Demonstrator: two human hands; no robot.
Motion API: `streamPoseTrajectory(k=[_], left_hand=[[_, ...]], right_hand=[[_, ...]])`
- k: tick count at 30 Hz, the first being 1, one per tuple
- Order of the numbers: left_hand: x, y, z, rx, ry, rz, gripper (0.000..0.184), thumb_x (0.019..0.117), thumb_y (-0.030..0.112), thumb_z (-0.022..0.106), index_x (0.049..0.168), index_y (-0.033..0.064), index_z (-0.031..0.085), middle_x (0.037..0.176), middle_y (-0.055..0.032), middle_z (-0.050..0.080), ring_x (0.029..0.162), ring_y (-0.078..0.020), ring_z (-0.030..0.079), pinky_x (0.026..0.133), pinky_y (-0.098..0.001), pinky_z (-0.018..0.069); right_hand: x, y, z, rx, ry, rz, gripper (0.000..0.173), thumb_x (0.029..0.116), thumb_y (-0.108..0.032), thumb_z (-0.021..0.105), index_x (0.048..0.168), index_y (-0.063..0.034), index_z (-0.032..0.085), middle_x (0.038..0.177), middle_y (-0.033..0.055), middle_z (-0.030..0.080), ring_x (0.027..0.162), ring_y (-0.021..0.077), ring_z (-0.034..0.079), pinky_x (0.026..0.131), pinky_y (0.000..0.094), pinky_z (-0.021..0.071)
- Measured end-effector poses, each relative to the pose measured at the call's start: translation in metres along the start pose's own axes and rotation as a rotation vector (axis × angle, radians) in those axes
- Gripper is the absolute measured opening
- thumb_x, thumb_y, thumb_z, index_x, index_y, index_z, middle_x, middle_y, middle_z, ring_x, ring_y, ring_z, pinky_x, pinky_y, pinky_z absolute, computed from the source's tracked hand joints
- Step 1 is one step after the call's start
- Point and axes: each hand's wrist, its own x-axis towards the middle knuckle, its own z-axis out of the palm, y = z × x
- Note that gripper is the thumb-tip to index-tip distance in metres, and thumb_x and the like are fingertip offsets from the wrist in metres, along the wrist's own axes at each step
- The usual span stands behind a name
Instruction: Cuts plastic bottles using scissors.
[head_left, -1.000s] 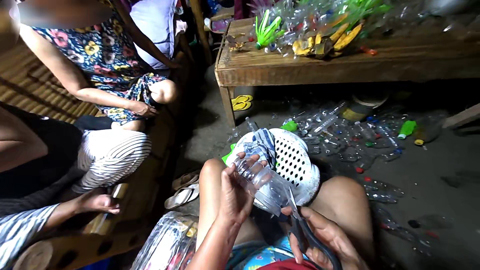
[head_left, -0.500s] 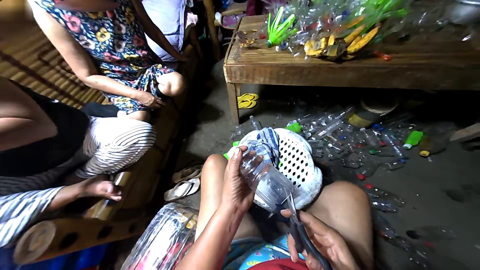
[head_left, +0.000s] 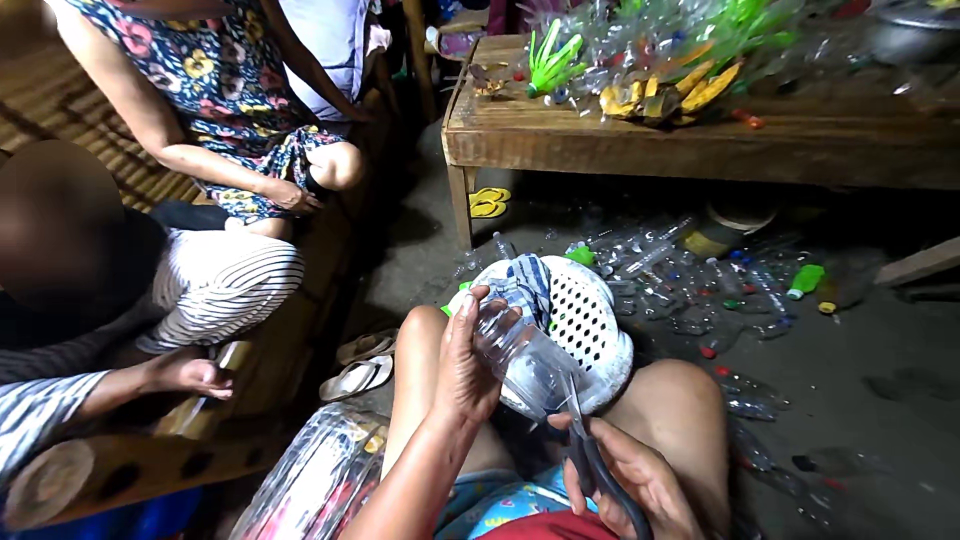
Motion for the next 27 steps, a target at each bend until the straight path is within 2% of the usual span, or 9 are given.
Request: streamPoseTrajectory(k=[8, 16, 21, 23, 27], left_hand=[[0.0008, -0.0016, 0.0002, -0.003, 0.006, 0.01, 0.035, 0.1092, 0.024, 0.026, 0.115, 0.0095, 0.057, 0.092, -0.0066, 0.071, 0.086, -0.0205, 0.073, 0.082, -0.0398, 0.0617], [0.0006, -0.0024, 0.0001, 0.004, 0.011, 0.011, 0.035, 0.1081, 0.022, 0.024, 0.118, 0.0102, 0.055, 0.095, -0.0072, 0.073, 0.087, -0.0207, 0.074, 0.081, -0.0386, 0.0617], [0.0003, -0.0047, 0.003, 0.026, 0.05, 0.043, 0.035, 0.1083, 0.019, 0.022, 0.109, 0.0085, 0.055, 0.094, -0.0079, 0.072, 0.085, -0.0183, 0.073, 0.077, -0.0342, 0.0619], [0.0006, -0.0061, 0.0024, 0.022, 0.054, 0.055, 0.034, 0.1091, 0.02, 0.022, 0.106, 0.0086, 0.055, 0.094, -0.0078, 0.072, 0.085, -0.0174, 0.073, 0.076, -0.0322, 0.0617], [0.0006, -0.0065, -0.0003, 0.039, 0.065, 0.058, 0.03, 0.1093, 0.02, 0.023, 0.107, 0.009, 0.051, 0.095, -0.0075, 0.072, 0.086, -0.0174, 0.073, 0.076, -0.0321, 0.0613]], right_hand=[[-0.0001, 0.0022, 0.0006, 0.018, 0.014, -0.015, 0.061, 0.0974, -0.048, 0.065, 0.14, -0.0047, 0.057, 0.085, -0.0052, 0.071, 0.072, -0.0036, 0.062, 0.067, 0.015, 0.0522], [0.001, 0.0052, 0.0006, 0.002, 0.03, -0.033, 0.061, 0.0982, -0.049, 0.062, 0.14, -0.0051, 0.057, 0.084, -0.0053, 0.07, 0.072, -0.0036, 0.062, 0.067, 0.0147, 0.0525], [0.0019, 0.0069, 0.003, -0.013, 0.075, -0.04, 0.058, 0.0989, -0.048, 0.062, 0.138, -0.0057, 0.058, 0.084, -0.0068, 0.069, 0.072, -0.0048, 0.062, 0.067, 0.0141, 0.0528], [0.0022, 0.0066, 0.0029, -0.019, 0.09, -0.037, 0.056, 0.0986, -0.047, 0.063, 0.136, -0.006, 0.059, 0.083, -0.0078, 0.069, 0.071, -0.0059, 0.061, 0.066, 0.0131, 0.0521], [0.0014, 0.0088, 0.0009, -0.028, 0.083, -0.038, 0.049, 0.0988, -0.046, 0.063, 0.129, -0.0067, 0.063, 0.082, -0.0083, 0.069, 0.072, -0.0063, 0.061, 0.066, 0.0123, 0.051]])
